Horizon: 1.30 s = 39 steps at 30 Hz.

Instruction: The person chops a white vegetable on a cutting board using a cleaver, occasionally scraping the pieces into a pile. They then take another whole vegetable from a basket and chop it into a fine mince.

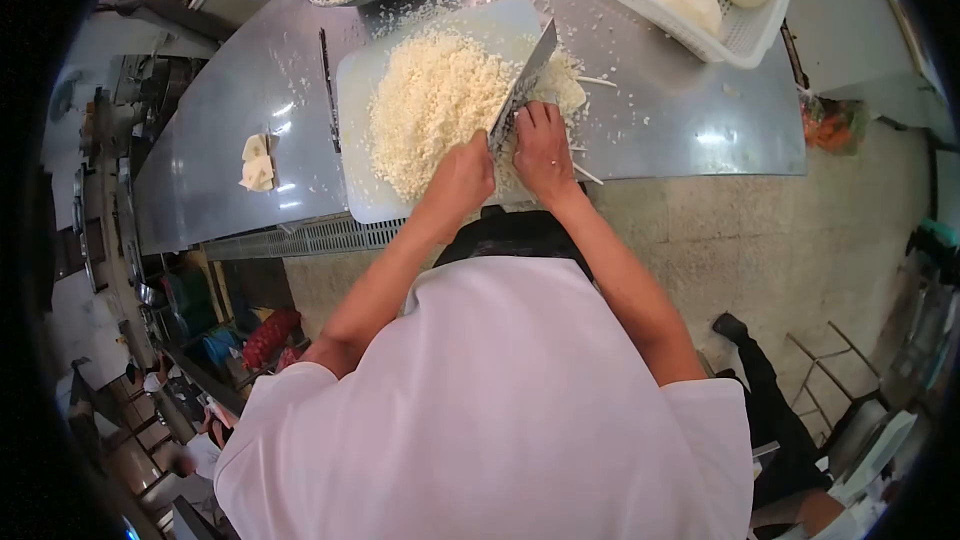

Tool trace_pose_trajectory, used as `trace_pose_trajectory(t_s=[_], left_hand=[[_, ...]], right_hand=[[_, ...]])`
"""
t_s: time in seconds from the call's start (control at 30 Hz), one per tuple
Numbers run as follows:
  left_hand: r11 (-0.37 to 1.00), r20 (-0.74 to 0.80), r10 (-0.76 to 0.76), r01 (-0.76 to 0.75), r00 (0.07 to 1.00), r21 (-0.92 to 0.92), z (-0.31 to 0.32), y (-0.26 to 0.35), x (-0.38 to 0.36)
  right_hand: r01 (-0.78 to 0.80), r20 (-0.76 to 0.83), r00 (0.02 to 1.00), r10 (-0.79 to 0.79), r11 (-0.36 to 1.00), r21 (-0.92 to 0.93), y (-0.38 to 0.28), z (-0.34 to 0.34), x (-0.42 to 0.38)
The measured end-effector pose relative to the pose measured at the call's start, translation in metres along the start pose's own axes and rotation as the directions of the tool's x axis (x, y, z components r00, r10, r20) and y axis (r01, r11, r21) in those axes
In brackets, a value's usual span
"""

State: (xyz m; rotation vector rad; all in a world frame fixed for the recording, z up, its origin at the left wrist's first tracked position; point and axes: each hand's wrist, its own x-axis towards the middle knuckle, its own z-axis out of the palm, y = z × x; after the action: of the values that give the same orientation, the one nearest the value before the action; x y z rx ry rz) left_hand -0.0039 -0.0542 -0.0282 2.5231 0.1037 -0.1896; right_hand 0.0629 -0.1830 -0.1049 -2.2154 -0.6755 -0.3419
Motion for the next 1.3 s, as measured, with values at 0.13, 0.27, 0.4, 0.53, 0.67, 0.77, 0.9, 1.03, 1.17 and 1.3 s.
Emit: trace_pose_trajectory(t_s=[0.13,0.27,0.4,0.53,0.67,0.77,0.9,1.03,1.17,1.3], left_hand=[[0.999,0.039,-0.051,0.050,0.998,0.012,-0.033,0.023,-0.007],[0.993,0.027,-0.114,0.114,0.993,-0.010,0.005,0.002,-0.003],[0.998,0.003,-0.039,0.039,0.999,-0.058,-0.027,0.023,-0.006],[0.992,0.007,-0.105,0.105,0.994,-0.075,-0.002,0.015,-0.007],[0.997,-0.006,-0.061,0.060,0.998,-0.053,-0.020,0.021,0.000],[0.984,-0.010,-0.106,0.103,0.994,-0.144,-0.013,0.021,-0.018],[0.996,-0.081,-0.061,0.055,0.995,-0.074,0.010,0.002,0.004],[0.996,-0.069,-0.072,0.068,0.995,-0.060,-0.023,-0.037,0.009],[0.995,-0.212,-0.090,0.097,0.973,0.022,-0.042,-0.049,0.008],[0.983,-0.134,-0.166,0.153,0.977,-0.097,-0.044,-0.031,-0.038]], right_hand=[[0.024,-0.011,1.000,-0.024,1.000,-0.009,0.003,0.003,0.004],[0.009,0.004,1.000,-0.009,1.000,0.003,0.001,0.000,0.000],[0.020,0.014,1.000,-0.020,1.000,0.001,0.001,-0.001,0.002],[0.016,-0.013,1.000,-0.016,1.000,0.013,-0.002,-0.002,0.000],[0.016,0.016,1.000,-0.016,1.000,0.018,0.000,-0.003,-0.002],[0.009,-0.009,1.000,-0.009,1.000,0.013,-0.001,-0.004,0.002],[0.032,-0.008,0.999,-0.031,0.999,0.023,0.003,-0.001,0.002],[0.052,0.006,0.999,-0.052,0.998,0.029,0.003,-0.002,0.007],[-0.074,0.165,0.985,0.046,0.984,0.165,0.005,-0.021,0.013],[0.033,0.259,0.963,-0.071,0.988,0.148,0.008,-0.037,0.012]])
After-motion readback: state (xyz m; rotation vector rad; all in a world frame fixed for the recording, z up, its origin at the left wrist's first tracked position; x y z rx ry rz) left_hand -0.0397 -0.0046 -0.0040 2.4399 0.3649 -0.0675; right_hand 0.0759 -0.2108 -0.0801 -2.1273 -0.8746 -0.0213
